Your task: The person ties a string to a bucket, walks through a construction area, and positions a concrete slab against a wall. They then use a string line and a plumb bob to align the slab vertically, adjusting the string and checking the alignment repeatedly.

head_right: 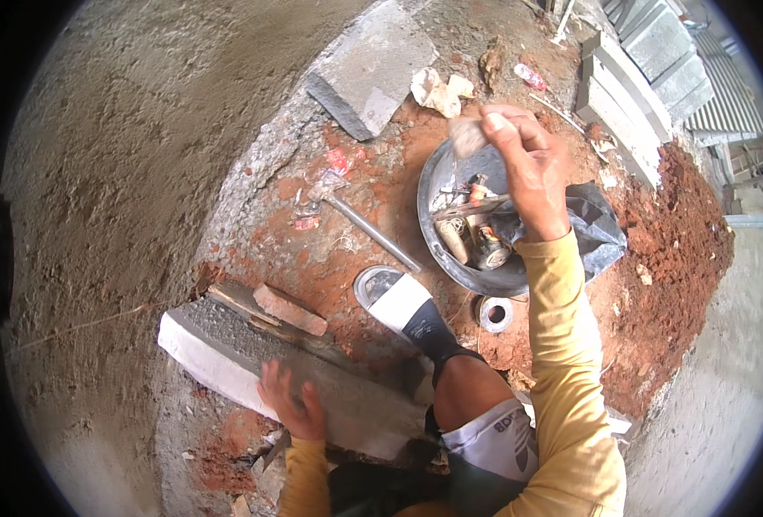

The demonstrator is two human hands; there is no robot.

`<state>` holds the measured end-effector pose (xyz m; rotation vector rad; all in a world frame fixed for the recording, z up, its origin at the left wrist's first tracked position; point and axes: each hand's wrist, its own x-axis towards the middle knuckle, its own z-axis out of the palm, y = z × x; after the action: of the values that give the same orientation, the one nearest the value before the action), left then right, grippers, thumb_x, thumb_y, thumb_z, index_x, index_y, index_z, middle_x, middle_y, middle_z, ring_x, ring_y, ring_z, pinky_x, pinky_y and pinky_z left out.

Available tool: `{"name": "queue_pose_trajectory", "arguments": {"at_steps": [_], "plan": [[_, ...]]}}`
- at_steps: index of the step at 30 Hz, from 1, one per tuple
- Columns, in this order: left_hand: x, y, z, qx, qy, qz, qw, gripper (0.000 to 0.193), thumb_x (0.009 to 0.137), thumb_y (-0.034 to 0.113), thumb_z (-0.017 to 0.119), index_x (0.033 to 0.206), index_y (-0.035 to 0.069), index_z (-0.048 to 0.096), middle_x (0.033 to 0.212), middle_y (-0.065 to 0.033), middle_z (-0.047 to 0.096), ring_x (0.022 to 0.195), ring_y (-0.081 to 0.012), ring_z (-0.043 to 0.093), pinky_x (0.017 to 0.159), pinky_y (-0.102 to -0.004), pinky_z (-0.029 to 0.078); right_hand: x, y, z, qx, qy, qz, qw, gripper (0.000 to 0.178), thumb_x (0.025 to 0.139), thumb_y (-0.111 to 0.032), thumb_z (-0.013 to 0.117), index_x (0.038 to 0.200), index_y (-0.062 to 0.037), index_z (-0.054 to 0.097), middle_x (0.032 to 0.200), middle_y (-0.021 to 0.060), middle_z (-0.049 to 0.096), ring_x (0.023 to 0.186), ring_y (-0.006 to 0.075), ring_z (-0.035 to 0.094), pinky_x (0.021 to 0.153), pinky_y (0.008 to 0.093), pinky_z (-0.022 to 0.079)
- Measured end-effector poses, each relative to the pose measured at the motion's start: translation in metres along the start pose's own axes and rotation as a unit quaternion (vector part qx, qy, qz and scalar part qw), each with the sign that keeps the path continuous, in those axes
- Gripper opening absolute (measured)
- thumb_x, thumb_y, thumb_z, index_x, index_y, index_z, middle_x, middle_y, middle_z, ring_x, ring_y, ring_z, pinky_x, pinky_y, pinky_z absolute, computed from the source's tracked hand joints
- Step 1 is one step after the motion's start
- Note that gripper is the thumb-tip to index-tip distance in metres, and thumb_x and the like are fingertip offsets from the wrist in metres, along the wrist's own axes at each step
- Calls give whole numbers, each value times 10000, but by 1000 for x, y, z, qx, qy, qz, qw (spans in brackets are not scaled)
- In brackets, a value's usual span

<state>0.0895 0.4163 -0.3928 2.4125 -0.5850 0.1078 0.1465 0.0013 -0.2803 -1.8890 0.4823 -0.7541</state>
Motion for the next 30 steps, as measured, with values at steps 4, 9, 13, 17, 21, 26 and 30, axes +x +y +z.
{"name": "queue_pose_trajectory", "arguments": {"at_steps": [4,9,13,17,21,26,30], "plan": [[89,33,-9,-206,28,6,978,440,906,190,581,1276,-20,472,1364,-228,466,1311,-413,388,1100,-514,251,-19,-28,46,24,-140,-30,989,169,902,-123,617,879,35,672,1077,136,634,955,181,604,852,308,475],[181,87,29,-440,-133,-21,888,596,895,133,614,1383,-55,329,1343,-202,462,1217,-256,486,1030,-360,376,-41,-37,90,-34,-226,-154,961,140,863,-147,672,898,-14,701,992,134,633,931,229,613,764,319,494],[190,113,48,-659,-190,-84,723,473,916,47,578,1332,-48,374,1217,-103,527,1095,-128,526,911,-268,451,-44,-26,76,-13,-263,-120,957,215,865,-196,683,997,-26,689,1076,145,611,981,242,611,807,329,493],[194,117,42,-641,-157,-128,740,403,929,100,589,1268,-43,424,1175,-122,559,1064,-147,557,873,-275,491,-43,13,40,-9,-354,-5,935,454,857,-317,697,1205,-39,608,1202,158,577,1064,262,590,908,352,463],[208,122,29,-654,-88,-192,727,422,930,161,606,1261,-34,431,1166,-138,572,991,-195,615,779,-296,557,-44,60,32,-85,-370,189,906,394,908,-351,630,1120,-18,644,987,103,684,1012,216,621,903,335,463],[224,136,6,-657,-19,-138,741,431,961,181,543,1300,-39,395,1211,-200,562,1053,-277,625,795,-339,588,8,26,33,-166,-168,-50,970,312,959,-323,549,1092,-63,661,892,107,682,677,164,639,620,313,516],[240,114,-41,-735,51,-52,674,430,988,287,486,1275,-29,437,1245,-235,545,1107,-316,599,887,-409,555,51,-72,26,-156,-122,-262,945,213,922,-239,612,968,-51,701,765,35,652,637,108,563,590,263,455]]}}
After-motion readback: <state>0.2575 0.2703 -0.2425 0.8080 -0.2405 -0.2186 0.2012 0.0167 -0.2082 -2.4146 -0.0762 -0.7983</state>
